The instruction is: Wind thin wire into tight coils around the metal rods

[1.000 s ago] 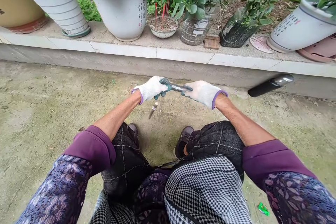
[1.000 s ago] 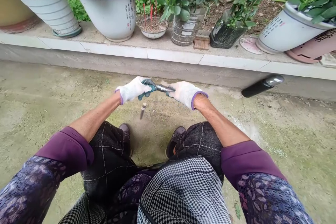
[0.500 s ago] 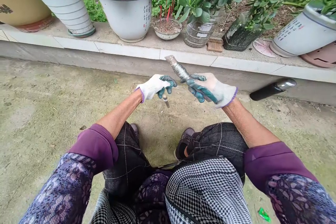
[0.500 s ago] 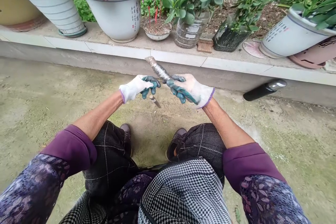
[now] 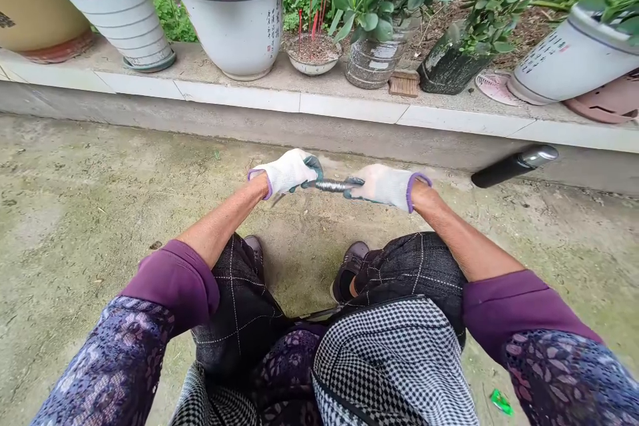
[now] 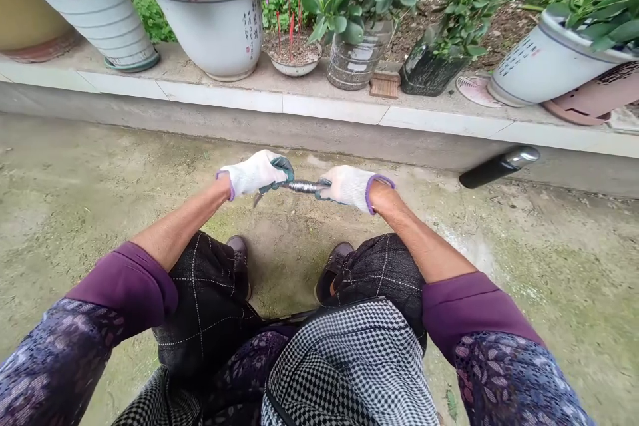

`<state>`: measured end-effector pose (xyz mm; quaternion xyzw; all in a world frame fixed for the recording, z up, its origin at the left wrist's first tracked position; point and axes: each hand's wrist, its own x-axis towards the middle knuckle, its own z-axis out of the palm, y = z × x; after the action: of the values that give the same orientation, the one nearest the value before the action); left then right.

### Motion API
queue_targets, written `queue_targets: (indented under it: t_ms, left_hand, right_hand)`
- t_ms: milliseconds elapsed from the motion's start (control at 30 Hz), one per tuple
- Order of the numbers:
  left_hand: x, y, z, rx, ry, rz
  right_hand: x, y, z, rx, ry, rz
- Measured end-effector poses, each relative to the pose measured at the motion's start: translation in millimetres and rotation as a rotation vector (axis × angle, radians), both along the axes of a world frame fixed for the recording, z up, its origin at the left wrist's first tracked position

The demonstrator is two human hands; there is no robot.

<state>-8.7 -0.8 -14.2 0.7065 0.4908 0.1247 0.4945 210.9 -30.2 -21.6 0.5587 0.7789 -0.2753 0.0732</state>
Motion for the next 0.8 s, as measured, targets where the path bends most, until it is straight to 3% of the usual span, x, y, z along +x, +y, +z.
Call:
queue_targets:
  t_ms: [167, 333, 567, 700, 800]
  left_hand:
    - [3, 4, -1.2, -0.049, -0.087, 0.028]
    - [3, 11, -8.8, -0.085, -0.214, 0.066]
    - [3, 13, -3.8, -0.089, -0.298, 0.031]
    - [3, 12, -5.2, -0.106, -0.306, -0.007]
    - [2, 13, -6.8, -0.092, -0.314, 0.043]
  right_hand:
    - [7, 10, 0.1, 0.191, -0.082, -0.072]
    - [9, 8, 8.3, 0.289, 0.104, -0.207]
    - [1, -2, 18.9, 0.063, 0.779, -0.525]
    - [-3, -7, 29.5, -0.105, 0.955, -0.545]
    - [-4, -13, 38.6, -0.247, 0.947, -0.446]
